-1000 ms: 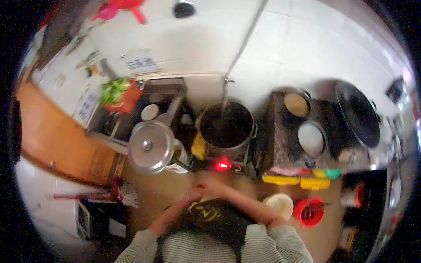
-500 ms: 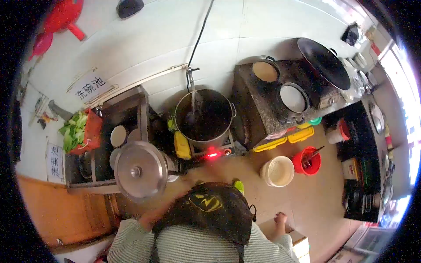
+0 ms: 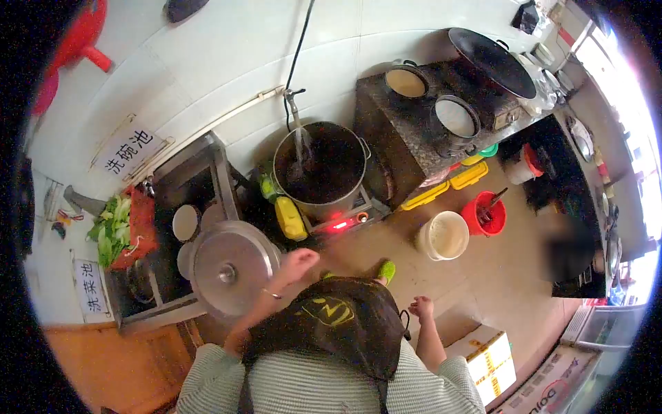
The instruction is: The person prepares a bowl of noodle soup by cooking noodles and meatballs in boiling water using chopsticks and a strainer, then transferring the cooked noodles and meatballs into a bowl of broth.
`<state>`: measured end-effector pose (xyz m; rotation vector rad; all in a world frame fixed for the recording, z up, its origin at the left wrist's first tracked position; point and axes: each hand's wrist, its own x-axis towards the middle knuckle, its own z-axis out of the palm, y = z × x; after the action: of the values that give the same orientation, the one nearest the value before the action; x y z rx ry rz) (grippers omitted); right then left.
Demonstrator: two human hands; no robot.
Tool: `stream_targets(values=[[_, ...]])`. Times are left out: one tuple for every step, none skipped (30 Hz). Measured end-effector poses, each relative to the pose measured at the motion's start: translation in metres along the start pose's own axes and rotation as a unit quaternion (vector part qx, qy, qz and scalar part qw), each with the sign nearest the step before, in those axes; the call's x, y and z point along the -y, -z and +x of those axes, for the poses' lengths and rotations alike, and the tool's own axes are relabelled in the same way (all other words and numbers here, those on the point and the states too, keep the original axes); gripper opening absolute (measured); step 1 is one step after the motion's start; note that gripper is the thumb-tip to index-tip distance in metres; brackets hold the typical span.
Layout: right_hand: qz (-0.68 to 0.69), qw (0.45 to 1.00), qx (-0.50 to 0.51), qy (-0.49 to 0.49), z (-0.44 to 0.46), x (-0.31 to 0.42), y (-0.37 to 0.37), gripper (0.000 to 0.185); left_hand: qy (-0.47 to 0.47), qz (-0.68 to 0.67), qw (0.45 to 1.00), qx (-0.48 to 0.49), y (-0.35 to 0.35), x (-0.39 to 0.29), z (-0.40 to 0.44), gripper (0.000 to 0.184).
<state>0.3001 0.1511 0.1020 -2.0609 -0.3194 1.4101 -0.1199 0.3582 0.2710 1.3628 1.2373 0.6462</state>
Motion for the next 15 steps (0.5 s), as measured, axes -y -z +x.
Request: stream_targets(values=[[0.047, 0.997, -0.027, -0.062, -0.002, 0.021, -0.001, 0.022, -0.012, -0.008, 0.999, -0.053, 0.019, -0.009, -0.007, 0.021], [0.043, 0.997, -0.024, -0.060, -0.002, 0.029, -0.005, 0.022, -0.040, 0.047, 0.991, -0.118, 0.041, -0.017, -0.016, 0.021], [-0.004, 0.998, 0.004, -0.062, 0.002, 0.034, -0.005, 0.024, -0.068, 0.101, 0.975, -0.184, 0.063, -0.018, -0.027, 0.022], [-0.051, 0.996, 0.033, -0.064, 0.006, 0.039, -0.005, 0.025, -0.066, 0.103, 0.962, -0.243, 0.085, 0.001, -0.035, 0.025], [-0.060, 0.996, 0.036, -0.061, 0.006, 0.045, -0.011, 0.025, -0.064, 0.104, 0.945, -0.302, 0.105, 0.021, -0.043, 0.027], [-0.121, 0.987, 0.078, -0.075, 0.006, 0.050, -0.023, 0.028, -0.028, 0.143, 0.934, -0.327, 0.121, 0.018, -0.057, 0.032], [-0.183, 0.972, 0.119, -0.090, 0.006, 0.055, -0.038, 0.030, 0.011, 0.181, 0.918, -0.352, 0.135, 0.014, -0.072, 0.037], [-0.214, 0.957, 0.164, -0.104, 0.005, 0.062, -0.057, 0.035, 0.018, 0.178, 0.915, -0.362, 0.148, 0.026, -0.083, 0.037], [-0.246, 0.939, 0.209, -0.120, 0.005, 0.064, -0.074, 0.039, 0.050, 0.242, 0.897, -0.366, 0.158, 0.040, -0.094, 0.043], [-0.258, 0.935, 0.214, -0.119, 0.003, 0.065, -0.086, 0.039, 0.083, 0.305, 0.876, -0.366, 0.162, 0.054, -0.103, 0.049], [-0.331, 0.909, 0.252, 0.009, 0.008, 0.059, -0.098, 0.038, 0.091, 0.302, 0.872, -0.375, 0.162, 0.060, -0.109, 0.049], [-0.393, 0.864, 0.285, 0.138, 0.013, 0.054, -0.108, 0.037, 0.143, 0.362, 0.851, -0.352, 0.163, 0.063, -0.112, 0.052], [-0.397, 0.859, 0.291, 0.140, 0.018, 0.051, -0.116, 0.037, 0.193, 0.419, 0.826, -0.324, 0.165, 0.066, -0.117, 0.055], [-0.413, 0.859, 0.243, 0.181, 0.020, 0.050, -0.122, 0.034, 0.196, 0.418, 0.824, -0.328, 0.166, 0.068, -0.121, 0.055], [-0.423, 0.858, 0.188, 0.222, 0.023, 0.050, -0.126, 0.032, 0.190, 0.423, 0.824, -0.325, 0.166, 0.070, -0.121, 0.055]])
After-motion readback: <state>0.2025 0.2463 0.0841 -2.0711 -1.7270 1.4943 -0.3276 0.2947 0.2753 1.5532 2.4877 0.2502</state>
